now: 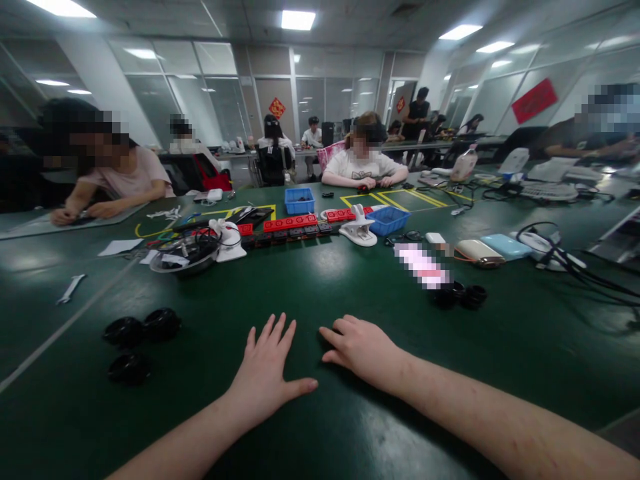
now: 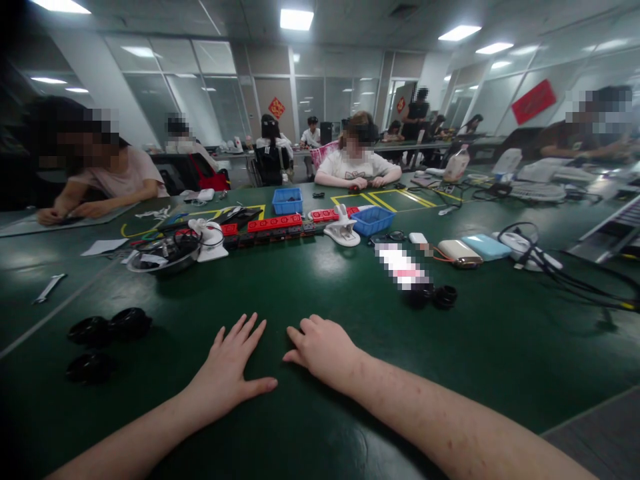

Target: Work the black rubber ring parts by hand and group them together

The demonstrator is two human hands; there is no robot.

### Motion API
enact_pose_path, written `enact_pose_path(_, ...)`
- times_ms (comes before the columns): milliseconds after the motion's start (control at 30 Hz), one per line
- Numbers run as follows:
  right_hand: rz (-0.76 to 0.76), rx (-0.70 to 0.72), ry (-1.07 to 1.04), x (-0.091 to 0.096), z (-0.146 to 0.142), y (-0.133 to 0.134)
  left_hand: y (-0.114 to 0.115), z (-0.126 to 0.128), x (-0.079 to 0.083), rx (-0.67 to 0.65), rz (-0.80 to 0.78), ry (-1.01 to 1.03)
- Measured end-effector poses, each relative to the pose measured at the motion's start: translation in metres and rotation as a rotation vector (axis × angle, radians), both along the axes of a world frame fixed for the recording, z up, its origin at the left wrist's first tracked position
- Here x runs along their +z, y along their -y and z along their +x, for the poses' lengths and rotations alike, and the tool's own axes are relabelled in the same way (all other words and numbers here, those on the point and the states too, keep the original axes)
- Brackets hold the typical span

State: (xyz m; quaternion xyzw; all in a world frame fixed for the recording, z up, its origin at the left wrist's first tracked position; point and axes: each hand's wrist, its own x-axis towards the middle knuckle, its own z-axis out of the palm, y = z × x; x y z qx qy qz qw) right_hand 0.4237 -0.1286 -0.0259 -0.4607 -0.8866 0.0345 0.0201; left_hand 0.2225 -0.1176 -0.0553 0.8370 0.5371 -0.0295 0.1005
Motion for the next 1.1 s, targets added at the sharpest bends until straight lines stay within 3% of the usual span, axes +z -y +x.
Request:
enact_pose_path(167, -0.048, 0.004, -0.001, 0.011, 0.032, 0.029, -0.001, -0.004, -0.003, -0.016, -0.003, 0.04)
enact_pose_path(467, -0.121, -0.349, -0.079, -0.007, 0.13, 0.073, -0.002, -0.004, 0.0, 0.004, -0.053, 0.045)
enact_pose_path(767, -0.144, -0.554, -0.142, -0.013, 0.198, 0.074, -0.002, -0.004, -0.003, -0.005, -0.036, 0.022)
enact_pose_path(967, -0.043, -0.718, -0.261, -0.015, 0.24, 0.069, -0.003, -0.005, -0.004, -0.025, -0.007, 0.036)
enact_pose_path(1100, 0.124, -0.851, -0.376, -0.011, 0.253, 0.063, -0.002, -0.005, -0.004, -0.021, -0.004, 0.047)
